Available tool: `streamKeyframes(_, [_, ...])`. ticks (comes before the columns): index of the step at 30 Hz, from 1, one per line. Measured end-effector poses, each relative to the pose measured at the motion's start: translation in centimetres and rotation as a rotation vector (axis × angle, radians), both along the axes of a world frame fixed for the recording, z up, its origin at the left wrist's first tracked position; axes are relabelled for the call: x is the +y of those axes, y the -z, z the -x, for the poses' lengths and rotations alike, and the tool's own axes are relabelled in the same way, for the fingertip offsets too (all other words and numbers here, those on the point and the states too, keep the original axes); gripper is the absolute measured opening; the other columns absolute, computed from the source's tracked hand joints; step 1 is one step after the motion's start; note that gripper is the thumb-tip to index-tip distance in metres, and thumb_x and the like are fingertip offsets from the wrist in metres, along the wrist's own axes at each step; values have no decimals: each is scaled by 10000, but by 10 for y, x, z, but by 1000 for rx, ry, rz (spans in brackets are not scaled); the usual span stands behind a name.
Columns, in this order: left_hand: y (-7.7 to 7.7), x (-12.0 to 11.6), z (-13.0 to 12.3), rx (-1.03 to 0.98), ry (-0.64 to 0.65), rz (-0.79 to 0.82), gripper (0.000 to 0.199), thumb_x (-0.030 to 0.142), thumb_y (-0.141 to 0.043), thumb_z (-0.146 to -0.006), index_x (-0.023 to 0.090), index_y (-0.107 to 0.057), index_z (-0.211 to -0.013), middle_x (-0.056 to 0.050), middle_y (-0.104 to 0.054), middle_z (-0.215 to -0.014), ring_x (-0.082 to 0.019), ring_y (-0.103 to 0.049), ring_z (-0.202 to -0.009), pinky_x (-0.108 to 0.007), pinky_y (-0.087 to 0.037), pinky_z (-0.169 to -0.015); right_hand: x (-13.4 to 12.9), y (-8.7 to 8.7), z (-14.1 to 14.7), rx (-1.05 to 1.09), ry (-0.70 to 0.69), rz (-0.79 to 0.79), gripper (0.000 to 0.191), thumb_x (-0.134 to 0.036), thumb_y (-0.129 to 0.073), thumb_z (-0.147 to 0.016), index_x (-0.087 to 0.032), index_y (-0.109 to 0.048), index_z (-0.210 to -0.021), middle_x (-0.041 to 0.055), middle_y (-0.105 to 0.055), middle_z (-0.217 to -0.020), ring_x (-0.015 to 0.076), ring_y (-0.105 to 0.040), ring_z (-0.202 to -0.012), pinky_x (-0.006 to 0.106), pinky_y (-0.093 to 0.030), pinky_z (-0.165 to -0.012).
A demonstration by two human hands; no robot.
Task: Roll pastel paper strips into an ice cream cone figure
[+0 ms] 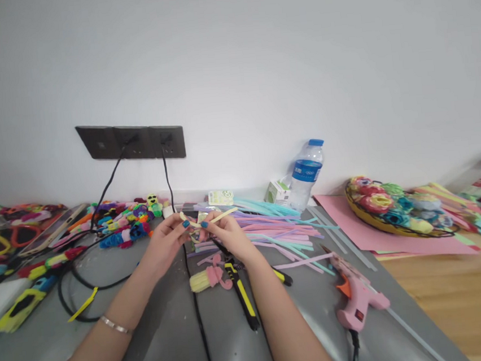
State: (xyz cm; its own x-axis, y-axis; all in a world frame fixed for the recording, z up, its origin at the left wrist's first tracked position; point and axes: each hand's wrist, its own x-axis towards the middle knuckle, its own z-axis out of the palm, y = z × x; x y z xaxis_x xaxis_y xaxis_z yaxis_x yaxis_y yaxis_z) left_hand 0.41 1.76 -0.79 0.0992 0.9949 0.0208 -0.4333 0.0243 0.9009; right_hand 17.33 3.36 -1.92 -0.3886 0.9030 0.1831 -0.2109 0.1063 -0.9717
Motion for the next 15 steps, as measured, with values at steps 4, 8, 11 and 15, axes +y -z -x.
streamKeyframes(4, [1,0,-1,-71,51,24,310,331,-861,-609,169,-668,-789,10,-641,-753,-71,-542,-612,-173,-441,-556,-1,-1,1,-5,-26,15,324,-474,-707,-810,-192,-563,-746,-18,-618,-602,113,-509,-558,251,-390,-603])
streamKeyframes(8, [3,1,0,-55,20,64,310,299,-874,-575,168,-682,-779,28,-602,-703,-60,-506,-581,-170,-397,-523,1,0,0,124,30,78,322,-455,-771,-745,-202,-574,-768,-39,-587,-577,110,-507,-544,244,-390,-584])
streamKeyframes(11, [2,1,0,8,34,120,348,279,-896,-510,138,-685,-749,13,-610,-689,-66,-510,-586,-182,-386,-533,2,-3,-1,212,73,105,323,-446,-812,-694,-205,-620,-789,-33,-584,-598,114,-521,-563,252,-419,-596])
streamKeyframes(15, [0,-1,0,83,108,135,342,281,-882,-525,125,-674,-747,7,-602,-646,-75,-502,-578,-193,-360,-536,2,-4,-2,232,88,107,292,-429,-830,-678,-208,-677,-792,-21,-601,-631,111,-529,-578,244,-434,-583])
